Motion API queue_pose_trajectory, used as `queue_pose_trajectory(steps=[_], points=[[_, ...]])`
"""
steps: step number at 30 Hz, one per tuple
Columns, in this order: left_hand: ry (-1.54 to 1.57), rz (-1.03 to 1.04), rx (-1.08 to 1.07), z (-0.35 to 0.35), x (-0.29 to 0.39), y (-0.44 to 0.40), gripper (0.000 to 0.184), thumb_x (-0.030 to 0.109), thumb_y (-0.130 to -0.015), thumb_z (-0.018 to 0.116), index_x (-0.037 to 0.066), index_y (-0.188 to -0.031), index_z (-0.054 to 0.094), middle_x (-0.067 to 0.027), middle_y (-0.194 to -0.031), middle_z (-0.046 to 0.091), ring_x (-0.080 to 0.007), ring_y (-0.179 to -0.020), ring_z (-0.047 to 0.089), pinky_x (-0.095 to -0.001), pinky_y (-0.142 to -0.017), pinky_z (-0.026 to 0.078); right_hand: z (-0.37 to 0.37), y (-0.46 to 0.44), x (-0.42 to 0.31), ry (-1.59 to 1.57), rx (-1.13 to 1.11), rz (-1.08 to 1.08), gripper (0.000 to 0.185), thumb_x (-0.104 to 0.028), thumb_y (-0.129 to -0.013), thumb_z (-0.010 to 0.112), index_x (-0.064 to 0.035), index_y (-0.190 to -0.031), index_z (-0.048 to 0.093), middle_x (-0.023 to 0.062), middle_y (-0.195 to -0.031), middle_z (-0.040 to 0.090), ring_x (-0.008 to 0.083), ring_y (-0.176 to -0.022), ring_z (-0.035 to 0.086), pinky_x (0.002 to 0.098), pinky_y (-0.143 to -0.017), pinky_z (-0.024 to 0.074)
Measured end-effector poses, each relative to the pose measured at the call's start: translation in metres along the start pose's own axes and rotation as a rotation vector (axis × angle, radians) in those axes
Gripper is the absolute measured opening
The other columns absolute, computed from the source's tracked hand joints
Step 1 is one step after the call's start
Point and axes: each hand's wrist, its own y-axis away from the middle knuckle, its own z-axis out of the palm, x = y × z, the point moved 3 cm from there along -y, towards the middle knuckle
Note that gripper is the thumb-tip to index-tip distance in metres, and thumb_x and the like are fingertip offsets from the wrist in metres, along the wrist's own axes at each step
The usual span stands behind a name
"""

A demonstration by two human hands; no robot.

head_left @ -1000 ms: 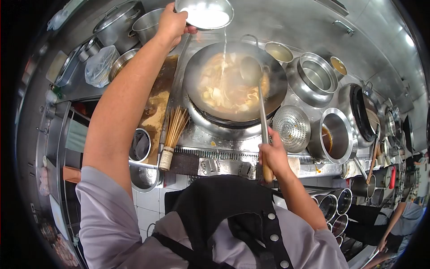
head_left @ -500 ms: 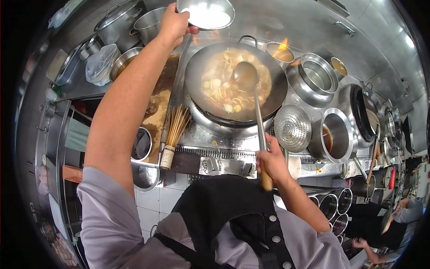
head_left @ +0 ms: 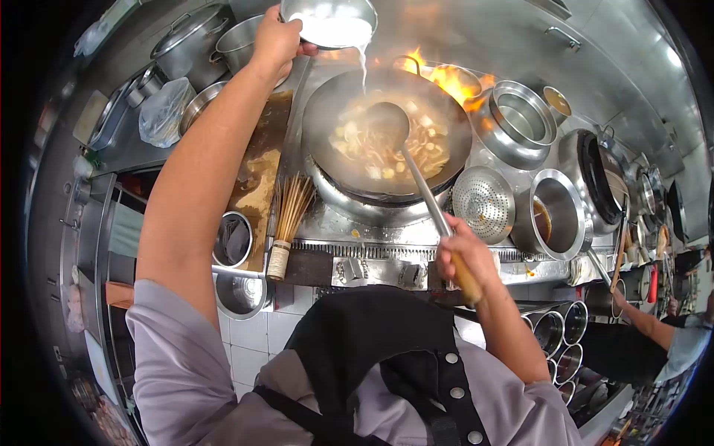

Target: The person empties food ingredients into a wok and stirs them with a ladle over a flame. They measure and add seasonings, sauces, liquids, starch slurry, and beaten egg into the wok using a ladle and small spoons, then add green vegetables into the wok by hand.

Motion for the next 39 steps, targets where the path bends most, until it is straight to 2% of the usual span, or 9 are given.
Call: queue_pose_trajectory(steps=[3,5,7,15,19,23,27,33,39], points=[[-0.043,0.003,0.051,0.002,0.004,0.005,0.058,-0.002,-0.094,0.050,-0.001,-0.149,0.032,-0.0250,-0.120,0.061,-0.0311,-0.076,0.070,-0.0374,-0.055,0.063,-0.010,-0.039,0.001,-0.234,-0.083,0.027,0.059,-0.003,-0.093,0.059,-0.0098,-0.148,0.037,0.0056,-0.069,0.056,0.0155,-0.048,0.051,0.0306,-0.044,0.0453],[-0.037,-0.002,0.041,0.000,0.002,0.004,0.058,-0.002,-0.094,0.050,-0.001,-0.150,0.032,-0.0251,-0.121,0.060,-0.0313,-0.078,0.070,-0.0376,-0.056,0.063,-0.004,-0.056,0.009,0.257,0.109,-0.152,0.061,-0.004,-0.094,0.059,-0.0095,-0.150,0.036,0.0056,-0.071,0.056,0.0156,-0.051,0.053,0.0314,-0.046,0.0467],[-0.031,-0.007,0.032,0.001,0.001,0.004,0.059,-0.002,-0.094,0.050,-0.001,-0.150,0.031,-0.0253,-0.122,0.060,-0.0314,-0.080,0.071,-0.0378,-0.056,0.063,0.002,-0.033,0.018,0.361,0.162,-0.176,0.066,-0.004,-0.094,0.059,-0.0102,-0.153,0.032,0.0060,-0.071,0.056,0.0166,-0.053,0.054,0.0317,-0.048,0.0480],[-0.026,-0.010,-0.001,-0.007,-0.001,0.014,0.060,-0.003,-0.094,0.050,0.001,-0.151,0.031,-0.0244,-0.124,0.059,-0.0309,-0.083,0.070,-0.0377,-0.056,0.063,-0.006,-0.033,-0.001,-0.257,-0.096,0.056,0.065,-0.004,-0.094,0.059,-0.0129,-0.152,0.032,0.0059,-0.069,0.057,0.0159,-0.050,0.053,0.0296,-0.044,0.0453],[-0.023,-0.009,0.021,-0.012,-0.009,0.018,0.060,-0.004,-0.093,0.050,0.001,-0.151,0.032,-0.0248,-0.123,0.059,-0.0312,-0.083,0.070,-0.0377,-0.055,0.062,0.004,-0.048,0.027,0.349,0.151,-0.170,0.067,-0.003,-0.092,0.060,-0.0095,-0.152,0.031,0.0053,-0.070,0.058,0.0165,-0.050,0.054,0.0306,-0.047,0.0472],[0.079,-0.052,0.045,-0.012,-0.021,0.029,0.061,-0.005,-0.092,0.049,-0.002,-0.150,0.029,-0.0261,-0.120,0.059,-0.0342,-0.082,0.070,-0.0381,-0.057,0.062,0.012,0.013,0.024,0.250,0.116,-0.075,0.067,-0.004,-0.091,0.060,-0.0095,-0.151,0.031,0.0054,-0.070,0.056,0.0173,-0.050,0.053,0.0307,-0.046,0.0466],[0.372,-0.240,0.111,-0.027,-0.051,0.038,0.054,-0.006,-0.093,0.047,-0.001,-0.144,0.033,-0.0276,-0.120,0.056,-0.0322,-0.080,0.068,-0.0402,-0.061,0.064,-0.011,-0.027,0.001,-0.223,-0.126,0.074,0.067,-0.011,-0.092,0.061,-0.0125,-0.153,0.033,0.0048,-0.069,0.055,0.0153,-0.049,0.051,0.0284,-0.043,0.0424],[0.342,-0.216,0.164,-0.059,-0.077,0.111,0.056,-0.006,-0.092,0.047,0.001,-0.146,0.033,-0.0260,-0.122,0.056,-0.0322,-0.085,0.069,-0.0401,-0.064,0.065,0.010,-0.035,0.010,0.537,0.260,-0.186,0.066,-0.004,-0.092,0.060,-0.0089,-0.153,0.035,0.0046,-0.068,0.056,0.0159,-0.050,0.053,0.0315,-0.046,0.0476],[0.344,-0.245,0.296,-0.104,-0.114,0.201,0.056,-0.006,-0.091,0.046,0.002,-0.146,0.034,-0.0238,-0.126,0.057,-0.0316,-0.087,0.070,-0.0372,-0.062,0.065,0.003,0.005,0.014,0.213,0.045,-0.012,0.063,-0.003,-0.093,0.058,-0.0095,-0.151,0.034,0.0073,-0.070,0.056,0.0170,-0.052,0.054,0.0306,-0.045,0.0450]])
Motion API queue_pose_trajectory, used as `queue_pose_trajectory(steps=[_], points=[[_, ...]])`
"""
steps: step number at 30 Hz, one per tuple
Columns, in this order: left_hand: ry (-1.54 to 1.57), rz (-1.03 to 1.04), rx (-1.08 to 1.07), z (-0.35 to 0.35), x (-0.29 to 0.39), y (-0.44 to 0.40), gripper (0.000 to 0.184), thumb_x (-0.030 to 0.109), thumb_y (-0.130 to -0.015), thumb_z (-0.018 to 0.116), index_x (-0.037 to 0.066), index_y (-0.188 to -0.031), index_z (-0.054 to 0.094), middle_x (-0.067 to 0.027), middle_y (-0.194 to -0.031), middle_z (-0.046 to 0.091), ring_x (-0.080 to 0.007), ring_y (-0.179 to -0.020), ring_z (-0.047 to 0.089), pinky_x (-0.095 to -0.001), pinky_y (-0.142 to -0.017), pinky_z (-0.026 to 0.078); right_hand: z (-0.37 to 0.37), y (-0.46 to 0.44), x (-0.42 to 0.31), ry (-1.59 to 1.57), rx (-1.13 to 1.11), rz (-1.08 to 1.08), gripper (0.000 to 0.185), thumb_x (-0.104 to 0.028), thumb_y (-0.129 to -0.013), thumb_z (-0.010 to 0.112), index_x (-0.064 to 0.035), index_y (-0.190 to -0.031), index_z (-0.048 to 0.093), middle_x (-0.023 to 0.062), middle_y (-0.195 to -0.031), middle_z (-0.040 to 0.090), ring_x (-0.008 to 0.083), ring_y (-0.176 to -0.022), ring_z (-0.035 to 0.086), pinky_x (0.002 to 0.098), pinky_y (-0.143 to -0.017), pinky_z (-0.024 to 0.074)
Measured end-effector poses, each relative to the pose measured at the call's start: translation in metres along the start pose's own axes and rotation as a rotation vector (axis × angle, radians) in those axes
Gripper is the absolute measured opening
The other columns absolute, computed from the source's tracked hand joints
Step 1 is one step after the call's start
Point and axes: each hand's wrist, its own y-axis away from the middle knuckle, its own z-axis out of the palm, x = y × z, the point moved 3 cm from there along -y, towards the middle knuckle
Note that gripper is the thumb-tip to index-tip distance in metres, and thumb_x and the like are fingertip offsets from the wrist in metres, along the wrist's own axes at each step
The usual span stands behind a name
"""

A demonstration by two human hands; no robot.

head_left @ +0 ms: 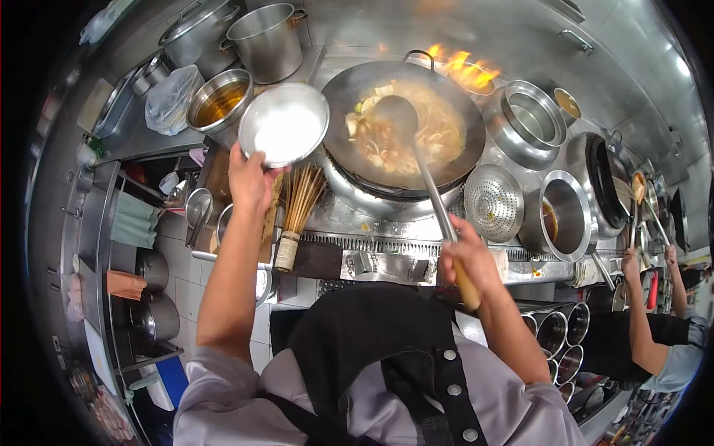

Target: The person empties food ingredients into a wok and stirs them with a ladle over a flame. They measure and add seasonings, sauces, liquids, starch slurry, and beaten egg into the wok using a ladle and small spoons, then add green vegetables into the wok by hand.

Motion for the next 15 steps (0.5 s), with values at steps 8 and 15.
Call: queue_pose_trajectory(steps=[8,15], points=[[0.029,-0.151,0.094,-0.081,-0.041,0.068,0.055,-0.003,-0.091,0.048,0.005,-0.145,0.036,-0.0208,-0.123,0.060,-0.0296,-0.084,0.070,-0.0344,-0.060,0.064,0.001,-0.053,-0.002,0.287,0.175,-0.199,0.064,-0.002,-0.093,0.057,-0.0074,-0.152,0.034,0.0053,-0.070,0.057,0.0156,-0.052,0.055,0.0307,-0.047,0.0475],[0.068,-0.207,0.126,-0.121,-0.048,0.090,0.055,0.000,-0.091,0.050,0.008,-0.143,0.037,-0.0192,-0.123,0.060,-0.0279,-0.084,0.071,-0.0349,-0.063,0.065,0.002,-0.003,-0.003,-0.095,0.039,-0.024,0.066,-0.003,-0.093,0.057,-0.0082,-0.154,0.032,0.0049,-0.068,0.056,0.0148,-0.050,0.053,0.0304,-0.045,0.0467]])
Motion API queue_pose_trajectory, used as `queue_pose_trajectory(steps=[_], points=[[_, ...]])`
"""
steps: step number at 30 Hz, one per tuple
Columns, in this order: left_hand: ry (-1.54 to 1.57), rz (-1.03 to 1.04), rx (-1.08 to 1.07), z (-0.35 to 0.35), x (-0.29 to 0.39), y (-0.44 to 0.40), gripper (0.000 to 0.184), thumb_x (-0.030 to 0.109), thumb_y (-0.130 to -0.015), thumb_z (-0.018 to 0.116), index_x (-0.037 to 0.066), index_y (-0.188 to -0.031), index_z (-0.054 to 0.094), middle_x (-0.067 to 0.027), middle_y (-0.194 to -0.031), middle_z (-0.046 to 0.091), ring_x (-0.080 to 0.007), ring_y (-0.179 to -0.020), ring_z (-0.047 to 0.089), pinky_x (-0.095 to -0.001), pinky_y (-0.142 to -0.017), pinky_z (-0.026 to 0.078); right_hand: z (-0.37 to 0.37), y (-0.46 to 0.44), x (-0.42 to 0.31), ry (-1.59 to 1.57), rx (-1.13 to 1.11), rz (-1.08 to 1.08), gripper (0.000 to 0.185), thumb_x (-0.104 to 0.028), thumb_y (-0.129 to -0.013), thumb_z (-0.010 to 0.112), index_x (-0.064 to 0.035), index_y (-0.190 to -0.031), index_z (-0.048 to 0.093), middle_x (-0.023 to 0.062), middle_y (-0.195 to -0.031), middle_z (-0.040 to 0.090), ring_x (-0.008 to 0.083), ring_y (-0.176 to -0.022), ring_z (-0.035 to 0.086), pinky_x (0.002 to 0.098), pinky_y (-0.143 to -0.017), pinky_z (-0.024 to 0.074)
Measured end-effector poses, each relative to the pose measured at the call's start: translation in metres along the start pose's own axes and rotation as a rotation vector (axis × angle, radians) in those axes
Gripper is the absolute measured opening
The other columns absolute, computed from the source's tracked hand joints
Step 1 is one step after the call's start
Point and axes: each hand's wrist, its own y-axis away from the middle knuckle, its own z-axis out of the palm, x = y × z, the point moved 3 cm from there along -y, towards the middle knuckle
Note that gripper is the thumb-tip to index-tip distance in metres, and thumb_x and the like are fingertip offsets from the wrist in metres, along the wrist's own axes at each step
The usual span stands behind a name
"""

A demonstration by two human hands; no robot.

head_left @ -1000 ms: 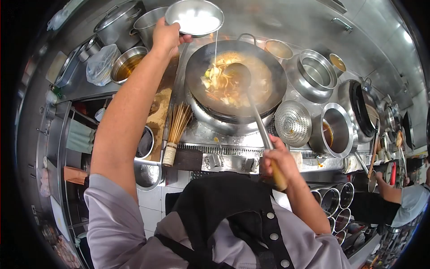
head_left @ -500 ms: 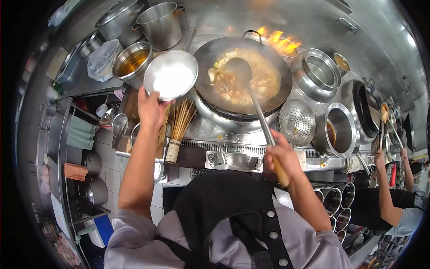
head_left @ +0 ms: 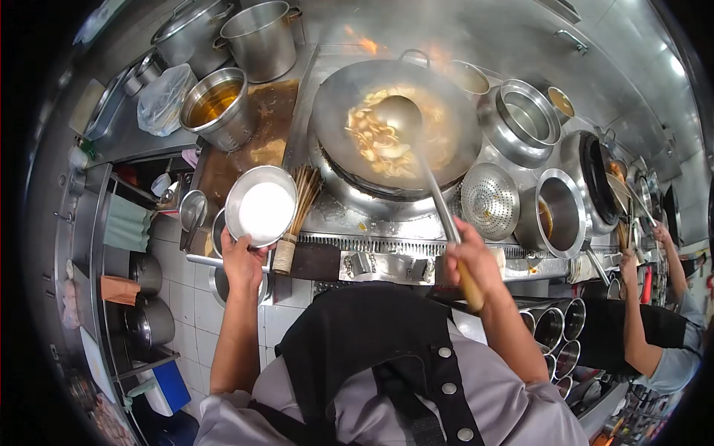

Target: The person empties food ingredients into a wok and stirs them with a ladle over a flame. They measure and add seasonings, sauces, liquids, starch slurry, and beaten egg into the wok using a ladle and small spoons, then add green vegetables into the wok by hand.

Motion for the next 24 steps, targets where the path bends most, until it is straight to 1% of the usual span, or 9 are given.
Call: queue_pose_trajectory(steps=[3,5,7,10,15,18,19,21,24], points=[[-0.001,-0.001,0.015,-0.005,-0.002,0.004,0.056,-0.001,-0.090,0.050,0.008,-0.144,0.036,-0.0190,-0.122,0.060,-0.0268,-0.081,0.069,-0.0360,-0.063,0.065,-0.008,-0.044,-0.009,-0.184,-0.100,0.051,0.063,-0.004,-0.093,0.058,-0.0094,-0.152,0.035,0.0049,-0.071,0.057,0.0146,-0.052,0.054,0.0304,-0.045,0.0462],[-0.005,-0.004,0.015,-0.004,-0.001,0.008,0.056,-0.001,-0.090,0.049,0.008,-0.144,0.036,-0.0188,-0.122,0.060,-0.0262,-0.080,0.069,-0.0367,-0.063,0.065,-0.003,-0.061,-0.006,0.200,0.040,-0.107,0.063,-0.004,-0.093,0.059,-0.0095,-0.151,0.036,0.0050,-0.070,0.057,0.0146,-0.054,0.054,0.0308,-0.047,0.0472],[0.009,0.001,0.048,-0.002,0.001,0.012,0.056,-0.004,-0.092,0.047,0.010,-0.145,0.037,-0.0177,-0.123,0.059,-0.0258,-0.080,0.069,-0.0340,-0.059,0.063,0.005,-0.045,0.005,0.266,0.119,-0.159,0.064,-0.005,-0.092,0.060,-0.0094,-0.152,0.036,0.0051,-0.071,0.057,0.0148,-0.054,0.054,0.0314,-0.048,0.0480],[0.021,0.024,0.020,-0.002,0.000,0.014,0.056,-0.004,-0.092,0.047,0.010,-0.146,0.037,-0.0165,-0.123,0.059,-0.0255,-0.083,0.069,-0.0322,-0.058,0.062,0.007,-0.007,0.014,0.398,0.157,-0.093,0.066,-0.004,-0.090,0.061,-0.0065,-0.151,0.036,0.0058,-0.072,0.058,0.0145,-0.054,0.054,0.0312,-0.048,0.0477],[-0.025,0.005,0.046,-0.006,-0.005,0.014,0.055,-0.004,-0.093,0.047,0.010,-0.146,0.037,-0.0156,-0.125,0.059,-0.0247,-0.086,0.069,-0.0305,-0.058,0.060,-0.016,0.001,-0.036,0.116,-0.025,0.010,0.065,-0.003,-0.087,0.062,-0.0042,-0.149,0.040,0.0068,-0.072,0.061,0.0137,-0.050,0.054,0.0285,-0.045,0.0450],[-0.021,0.015,0.038,-0.005,-0.001,0.016,0.055,-0.004,-0.094,0.046,0.010,-0.146,0.037,-0.0153,-0.127,0.058,-0.0246,-0.087,0.069,-0.0306,-0.059,0.060,-0.018,-0.024,-0.037,0.336,0.119,-0.207,0.065,-0.003,-0.087,0.061,-0.0044,-0.149,0.040,0.0056,-0.065,0.057,0.0142,-0.048,0.053,0.0288,-0.044,0.0443],[-0.010,0.027,0.037,-0.005,0.000,0.017,0.054,-0.004,-0.095,0.046,0.010,-0.147,0.037,-0.0151,-0.128,0.058,-0.0246,-0.087,0.069,-0.0308,-0.059,0.060,-0.018,-0.030,-0.032,0.336,0.120,-0.208,0.065,-0.003,-0.087,0.061,-0.0044,-0.149,0.040,0.0056,-0.065,0.057,0.0142,-0.048,0.053,0.0288,-0.044,0.0443],[-0.011,0.031,0.023,-0.005,0.000,0.015,0.054,-0.004,-0.095,0.045,0.010,-0.147,0.036,-0.0147,-0.128,0.058,-0.0244,-0.087,0.069,-0.0309,-0.059,0.061,-0.022,-0.038,-0.025,0.526,0.289,-0.286,0.065,-0.003,-0.087,0.061,-0.0041,-0.148,0.040,0.0057,-0.067,0.057,0.0142,-0.049,0.054,0.0291,-0.045,0.0450],[-0.013,0.028,0.033,0.001,0.004,0.022,0.054,-0.004,-0.095,0.045,0.010,-0.147,0.037,-0.0140,-0.129,0.058,-0.0240,-0.087,0.069,-0.0310,-0.059,0.061,-0.015,-0.044,-0.002,0.354,0.190,-0.219,0.064,-0.002,-0.089,0.061,-0.0059,-0.148,0.037,0.0059,-0.070,0.057,0.0151,-0.050,0.054,0.0309,-0.046,0.0455]])
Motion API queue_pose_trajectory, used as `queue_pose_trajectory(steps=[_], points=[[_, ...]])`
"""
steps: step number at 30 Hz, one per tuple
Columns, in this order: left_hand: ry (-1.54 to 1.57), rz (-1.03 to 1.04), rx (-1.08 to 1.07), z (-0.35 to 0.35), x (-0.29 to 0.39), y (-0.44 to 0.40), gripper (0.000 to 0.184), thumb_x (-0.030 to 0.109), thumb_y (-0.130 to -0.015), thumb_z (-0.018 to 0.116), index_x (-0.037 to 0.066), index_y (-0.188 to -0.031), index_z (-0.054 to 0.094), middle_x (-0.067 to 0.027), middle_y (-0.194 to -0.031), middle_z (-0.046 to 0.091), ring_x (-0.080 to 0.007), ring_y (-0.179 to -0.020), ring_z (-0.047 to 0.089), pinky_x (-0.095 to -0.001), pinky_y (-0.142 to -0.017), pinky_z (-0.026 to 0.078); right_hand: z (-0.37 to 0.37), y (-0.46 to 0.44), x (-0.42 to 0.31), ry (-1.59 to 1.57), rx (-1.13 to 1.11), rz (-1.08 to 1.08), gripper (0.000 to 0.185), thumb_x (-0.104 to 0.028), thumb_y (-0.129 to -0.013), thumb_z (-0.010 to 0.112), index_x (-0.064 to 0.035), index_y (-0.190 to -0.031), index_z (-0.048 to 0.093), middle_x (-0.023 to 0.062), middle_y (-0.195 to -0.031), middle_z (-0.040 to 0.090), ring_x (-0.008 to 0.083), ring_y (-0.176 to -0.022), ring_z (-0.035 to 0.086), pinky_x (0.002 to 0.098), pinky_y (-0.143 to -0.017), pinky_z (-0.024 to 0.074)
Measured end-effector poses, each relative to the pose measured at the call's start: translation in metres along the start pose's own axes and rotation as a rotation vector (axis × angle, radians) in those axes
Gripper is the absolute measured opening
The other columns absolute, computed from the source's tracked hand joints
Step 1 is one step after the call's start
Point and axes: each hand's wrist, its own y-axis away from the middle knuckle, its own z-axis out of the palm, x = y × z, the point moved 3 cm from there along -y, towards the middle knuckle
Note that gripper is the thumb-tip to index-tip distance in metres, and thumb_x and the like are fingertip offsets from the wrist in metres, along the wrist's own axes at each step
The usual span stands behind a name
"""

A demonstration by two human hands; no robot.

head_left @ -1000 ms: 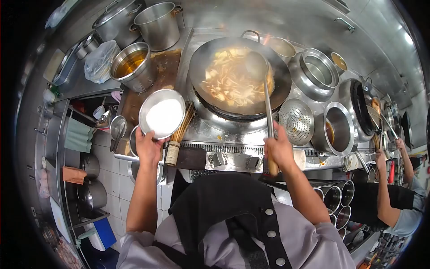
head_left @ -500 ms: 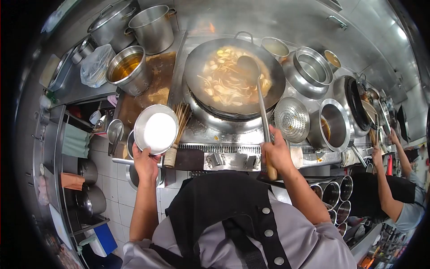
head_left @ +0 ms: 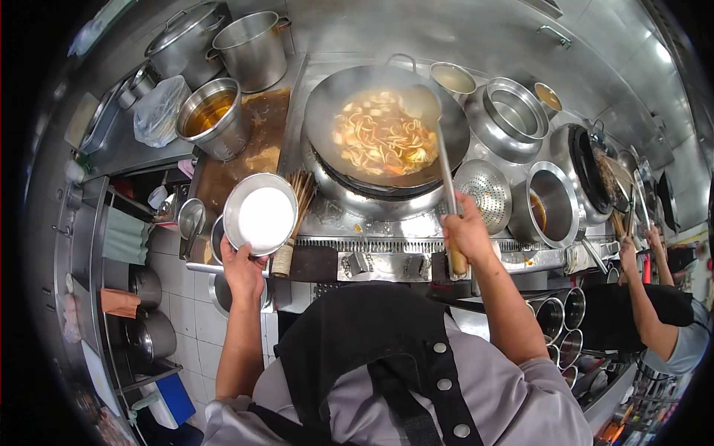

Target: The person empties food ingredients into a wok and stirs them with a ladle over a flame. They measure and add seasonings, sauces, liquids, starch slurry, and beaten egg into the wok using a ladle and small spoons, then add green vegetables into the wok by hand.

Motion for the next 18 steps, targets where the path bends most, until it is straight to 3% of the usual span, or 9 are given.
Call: queue_pose_trajectory(steps=[3,5,7,13,15,18], points=[[-0.012,-0.003,0.021,0.001,-0.001,0.001,0.054,-0.004,-0.095,0.044,0.010,-0.146,0.037,-0.0135,-0.128,0.059,-0.0235,-0.087,0.069,-0.0305,-0.059,0.061,0.005,0.016,-0.014,-0.228,-0.128,0.105,0.059,-0.003,-0.091,0.061,-0.0086,-0.145,0.038,0.0063,-0.070,0.058,0.0163,-0.050,0.054,0.0319,-0.045,0.0446],[-0.025,0.002,0.021,-0.001,-0.003,-0.001,0.053,-0.004,-0.095,0.044,0.010,-0.146,0.037,-0.0135,-0.128,0.059,-0.0234,-0.086,0.069,-0.0302,-0.059,0.061,0.002,0.029,-0.029,-0.599,-0.239,0.213,0.050,-0.003,-0.094,0.058,-0.0140,-0.141,0.045,0.0061,-0.069,0.056,0.0149,-0.049,0.053,0.0293,-0.043,0.0417],[-0.028,0.003,0.002,-0.001,-0.002,-0.002,0.053,-0.004,-0.095,0.044,0.010,-0.146,0.037,-0.0133,-0.128,0.059,-0.0229,-0.085,0.069,-0.0295,-0.058,0.060,0.000,0.036,-0.036,-0.585,-0.240,0.214,0.047,-0.003,-0.095,0.058,-0.0169,-0.139,0.047,0.0057,-0.068,0.054,0.0148,-0.048,0.052,0.0282,-0.043,0.0412],[-0.027,0.013,0.025,0.002,0.008,0.000,0.052,-0.004,-0.096,0.045,0.011,-0.146,0.038,-0.0129,-0.128,0.058,-0.0221,-0.085,0.068,-0.0283,-0.057,0.059,-0.021,0.023,-0.041,-0.273,-0.151,0.024,0.061,-0.003,-0.092,0.060,-0.0092,-0.148,0.037,0.0066,-0.069,0.058,0.0165,-0.049,0.054,0.0299,-0.045,0.0447],[-0.029,0.016,0.011,-0.001,0.008,-0.003,0.052,-0.004,-0.096,0.045,0.010,-0.146,0.038,-0.0130,-0.128,0.058,-0.0222,-0.086,0.068,-0.0283,-0.057,0.059,-0.020,0.023,-0.044,-0.041,0.020,-0.019,0.065,-0.003,-0.090,0.061,-0.0068,-0.149,0.035,0.0060,-0.069,0.057,0.0153,-0.050,0.054,0.0293,-0.045,0.0460],[-0.025,0.026,-0.003,0.001,0.010,-0.005,0.052,-0.004,-0.096,0.045,0.010,-0.145,0.038,-0.0130,-0.129,0.057,-0.0225,-0.087,0.068,-0.0283,-0.058,0.059,-0.014,0.022,-0.017,0.059,0.061,0.004,0.068,-0.003,-0.089,0.061,-0.0054,-0.150,0.032,0.0056,-0.069,0.057,0.0146,-0.050,0.054,0.0291,-0.045,0.0466]])
